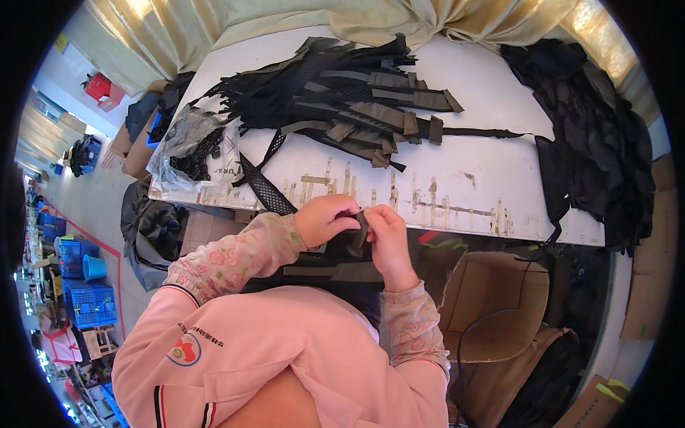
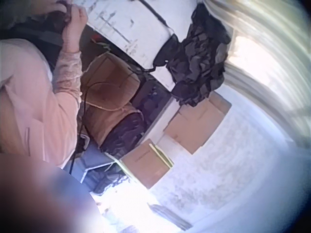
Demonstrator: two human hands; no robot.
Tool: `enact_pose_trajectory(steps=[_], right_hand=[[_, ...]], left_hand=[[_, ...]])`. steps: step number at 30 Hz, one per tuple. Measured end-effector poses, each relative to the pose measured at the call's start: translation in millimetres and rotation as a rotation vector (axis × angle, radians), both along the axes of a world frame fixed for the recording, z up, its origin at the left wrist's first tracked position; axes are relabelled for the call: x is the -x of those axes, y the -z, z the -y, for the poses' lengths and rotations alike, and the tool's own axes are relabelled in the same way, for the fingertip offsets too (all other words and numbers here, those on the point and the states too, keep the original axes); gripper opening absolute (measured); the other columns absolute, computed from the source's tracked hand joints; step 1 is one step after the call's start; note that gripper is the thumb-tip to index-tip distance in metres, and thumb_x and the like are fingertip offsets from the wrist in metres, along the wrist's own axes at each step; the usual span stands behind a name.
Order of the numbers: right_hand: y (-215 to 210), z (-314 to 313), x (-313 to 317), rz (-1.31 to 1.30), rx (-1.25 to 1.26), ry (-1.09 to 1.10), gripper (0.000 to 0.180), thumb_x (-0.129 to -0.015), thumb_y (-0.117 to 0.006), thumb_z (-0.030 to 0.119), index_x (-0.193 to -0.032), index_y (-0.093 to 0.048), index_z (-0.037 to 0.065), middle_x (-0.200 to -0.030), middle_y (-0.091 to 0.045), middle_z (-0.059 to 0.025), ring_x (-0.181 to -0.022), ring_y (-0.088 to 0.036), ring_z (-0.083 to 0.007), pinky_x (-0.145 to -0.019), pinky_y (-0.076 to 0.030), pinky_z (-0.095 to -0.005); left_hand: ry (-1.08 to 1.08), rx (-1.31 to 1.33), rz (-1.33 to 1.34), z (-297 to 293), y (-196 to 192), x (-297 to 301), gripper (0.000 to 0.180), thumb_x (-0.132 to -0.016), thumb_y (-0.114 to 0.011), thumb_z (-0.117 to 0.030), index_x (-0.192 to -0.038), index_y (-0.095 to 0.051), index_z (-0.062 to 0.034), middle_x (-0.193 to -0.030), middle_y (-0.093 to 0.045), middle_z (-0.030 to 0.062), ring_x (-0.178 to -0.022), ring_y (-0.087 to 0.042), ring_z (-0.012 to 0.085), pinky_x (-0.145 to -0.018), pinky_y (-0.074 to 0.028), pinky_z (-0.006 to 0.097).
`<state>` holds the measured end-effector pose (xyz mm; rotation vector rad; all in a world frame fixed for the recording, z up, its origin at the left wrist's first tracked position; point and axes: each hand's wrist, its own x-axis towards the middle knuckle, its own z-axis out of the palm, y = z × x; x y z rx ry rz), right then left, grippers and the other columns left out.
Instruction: Cutting and assembling components for tactical or outdoor equipment bags/vests.
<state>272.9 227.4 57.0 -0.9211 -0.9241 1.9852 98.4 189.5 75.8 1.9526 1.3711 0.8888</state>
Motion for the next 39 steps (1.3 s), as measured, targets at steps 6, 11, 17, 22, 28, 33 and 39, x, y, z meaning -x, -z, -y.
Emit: enact_pose_trajectory(steps=[6,11,17,22,28,33,39], right_hand=[[-5.7,1.0,-15.0,-0.121,-0.033,-0.297,0.030,-0.090,-0.058,0.011,-0.117,-0.056,0.000,-0.105,-0.060,-0.0026,-0.091,-0.053,-0.0092,-0.083,-0.042,-0.0231],[-15.0,13.4,-6.0,-0.345,0.002,-0.325,0.019,-0.087,-0.061,0.012,-0.102,-0.055,0.002,-0.092,-0.060,-0.0040,-0.079,-0.057,-0.0140,-0.076,-0.046,-0.0305],[4.3,6.7,-4.9,0.092,-0.278,-0.123,0.007,-0.089,-0.058,0.005,-0.093,-0.052,0.004,-0.078,-0.059,-0.0029,-0.065,-0.057,-0.0120,-0.059,-0.048,-0.0258],[-15.3,5.4,-0.6,0.200,-0.259,0.063,0.011,-0.089,-0.059,0.006,-0.094,-0.049,0.004,-0.069,-0.055,-0.0010,-0.057,-0.050,-0.0080,-0.053,-0.042,-0.0208],[-21.1,3.2,-1.6,0.465,-0.864,0.011,0.011,-0.086,-0.064,0.008,-0.090,-0.055,0.003,-0.072,-0.053,0.0010,-0.067,-0.049,-0.0062,-0.064,-0.042,-0.0200],[-12.5,-0.8,-6.2,0.133,-0.379,-0.142,0.010,-0.086,-0.063,0.007,-0.084,-0.053,0.005,-0.072,-0.052,0.0038,-0.066,-0.047,-0.0048,-0.063,-0.040,-0.0194],[-11.9,-10.1,-58.5,-0.110,-0.274,0.130,0.011,-0.085,-0.061,0.004,-0.082,-0.052,0.008,-0.074,-0.050,0.0051,-0.065,-0.041,-0.0042,-0.061,-0.034,-0.0193]], left_hand=[[0.036,0.153,0.603,-10.3,-7.8,19.6,0.017,-0.080,-0.061,0.003,-0.096,-0.063,0.0006,-0.085,-0.061,0.0059,-0.084,-0.059,0.0152,-0.078,-0.045,0.026],[0.069,0.127,0.525,-13.0,-16.0,27.7,0.021,-0.081,-0.055,0.007,-0.097,-0.066,-0.0011,-0.087,-0.058,0.0052,-0.086,-0.057,0.0159,-0.079,-0.043,0.026],[0.211,0.088,0.474,-10.4,-43.4,24.3,0.021,-0.083,-0.057,0.002,-0.101,-0.066,-0.0052,-0.080,-0.056,0.0053,-0.079,-0.056,0.0149,-0.074,-0.044,0.028],[-0.009,0.240,0.121,-10.4,-21.6,27.5,0.032,-0.079,-0.067,-0.019,-0.106,-0.062,-0.0039,-0.091,-0.065,0.0136,-0.082,-0.062,0.0223,-0.074,-0.047,0.031],[0.007,0.555,0.119,-12.0,-37.1,29.9,0.033,-0.079,-0.069,-0.030,-0.096,-0.067,-0.0018,-0.078,-0.067,0.0108,-0.068,-0.060,0.0188,-0.069,-0.048,0.030],[0.043,0.620,0.349,-7.2,-41.8,28.0,0.034,-0.079,-0.071,-0.032,-0.094,-0.067,-0.0013,-0.072,-0.066,0.0054,-0.063,-0.058,0.0133,-0.064,-0.049,0.030],[0.357,0.574,-0.043,22.1,-4.4,75.9,0.036,-0.081,-0.071,-0.028,-0.100,-0.062,0.0011,-0.085,-0.068,0.0097,-0.078,-0.062,0.0160,-0.069,-0.049,0.029]])
